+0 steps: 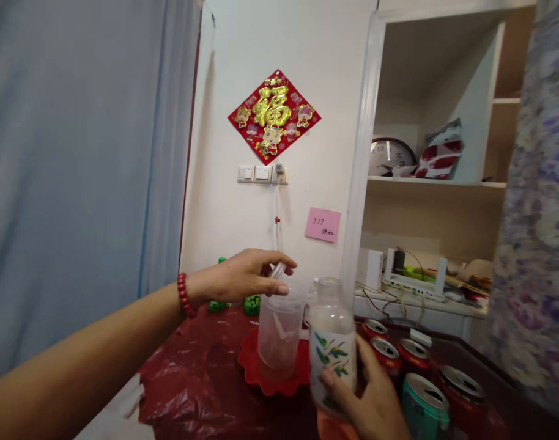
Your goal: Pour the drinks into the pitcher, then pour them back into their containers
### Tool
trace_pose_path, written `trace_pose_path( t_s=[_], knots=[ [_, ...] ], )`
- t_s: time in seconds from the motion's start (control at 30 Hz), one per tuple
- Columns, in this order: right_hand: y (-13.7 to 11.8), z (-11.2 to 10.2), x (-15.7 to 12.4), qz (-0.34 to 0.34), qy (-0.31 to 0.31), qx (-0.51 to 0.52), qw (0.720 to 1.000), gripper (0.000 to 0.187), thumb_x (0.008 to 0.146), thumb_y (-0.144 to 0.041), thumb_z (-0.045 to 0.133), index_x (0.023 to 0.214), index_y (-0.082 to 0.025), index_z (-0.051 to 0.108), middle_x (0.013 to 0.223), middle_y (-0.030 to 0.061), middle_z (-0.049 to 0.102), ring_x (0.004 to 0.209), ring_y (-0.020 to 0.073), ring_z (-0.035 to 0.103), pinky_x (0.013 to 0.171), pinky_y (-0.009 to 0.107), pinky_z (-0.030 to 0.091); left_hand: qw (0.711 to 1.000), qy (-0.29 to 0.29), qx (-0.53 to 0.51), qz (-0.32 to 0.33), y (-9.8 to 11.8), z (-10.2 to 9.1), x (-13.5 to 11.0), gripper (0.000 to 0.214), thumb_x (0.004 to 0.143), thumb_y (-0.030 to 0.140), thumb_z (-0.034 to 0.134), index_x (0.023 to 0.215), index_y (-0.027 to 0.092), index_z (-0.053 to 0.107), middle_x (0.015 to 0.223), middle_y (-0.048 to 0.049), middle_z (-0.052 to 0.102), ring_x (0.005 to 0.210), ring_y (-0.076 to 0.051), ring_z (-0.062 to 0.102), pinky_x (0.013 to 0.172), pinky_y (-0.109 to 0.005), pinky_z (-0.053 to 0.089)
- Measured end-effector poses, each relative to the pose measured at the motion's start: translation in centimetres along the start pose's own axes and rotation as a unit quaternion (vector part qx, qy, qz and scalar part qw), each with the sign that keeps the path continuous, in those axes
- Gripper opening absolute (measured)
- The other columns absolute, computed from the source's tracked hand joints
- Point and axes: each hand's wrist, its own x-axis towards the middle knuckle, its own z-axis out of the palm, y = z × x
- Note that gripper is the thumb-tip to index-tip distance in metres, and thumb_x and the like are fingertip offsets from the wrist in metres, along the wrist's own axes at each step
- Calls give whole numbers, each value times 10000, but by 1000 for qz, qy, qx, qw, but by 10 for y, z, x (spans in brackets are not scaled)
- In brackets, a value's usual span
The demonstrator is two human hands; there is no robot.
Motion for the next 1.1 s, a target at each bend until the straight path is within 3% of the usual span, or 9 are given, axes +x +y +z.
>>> trace_pose_path(
  t_s=[0.1,0.27,0.37,0.57,0.83,0.97,1.1],
  knots=[
    [-12,-26,21,-14,33,-95,995,783,756,-600,710,1386,-187,497,1272,116,633,1105,323,621,880,371,542,977,108,-185,-5,-22,-2,-8,401,780,315,749,1157,200,679,1104,-72,693,752,-158,661,687,-285,545],
    [-34,-49,56,-100,7,-285,953,729,766,-557,671,1375,-177,542,1326,118,597,1189,334,564,977,404,471,866,295,-405,6,-53,6,-14,367,853,323,737,1156,143,636,1133,-110,671,782,-139,686,755,-288,567],
    [-40,-50,74,-166,-43,-353,920,626,825,-473,591,1380,-190,528,1331,104,581,1202,303,545,996,396,436,807,342,-482,10,-64,12,-20,311,884,297,720,1131,135,626,1111,-102,670,780,-131,686,741,-269,569],
    [-40,-48,102,-204,-103,-494,839,593,791,-292,538,1378,-216,494,1215,98,603,1101,301,564,899,391,446,731,418,-538,10,-84,9,-40,246,904,264,702,1097,133,624,1062,-84,666,766,-129,687,719,-257,584],
    [-40,-53,122,-261,-102,-655,702,617,760,-140,544,1369,-206,473,1211,112,601,1063,318,563,850,432,416,685,478,-548,52,-96,-19,-57,194,900,255,710,1030,134,633,1022,-65,656,759,-124,676,707,-251,577],
    [-51,-48,123,-290,-89,-690,657,550,812,-132,531,1351,-232,485,1216,92,611,1051,320,561,885,461,395,674,495,-545,61,-97,-23,-61,232,869,276,749,1009,134,632,998,-61,652,761,-127,672,718,-260,567],
    [-63,-40,123,-325,-92,-706,623,553,769,-114,558,1312,-210,507,1206,107,618,1049,320,554,927,471,382,662,501,-554,60,-99,-25,-63,230,859,262,759,1005,143,628,979,-50,649,769,-130,667,722,-261,555]
  ],
)
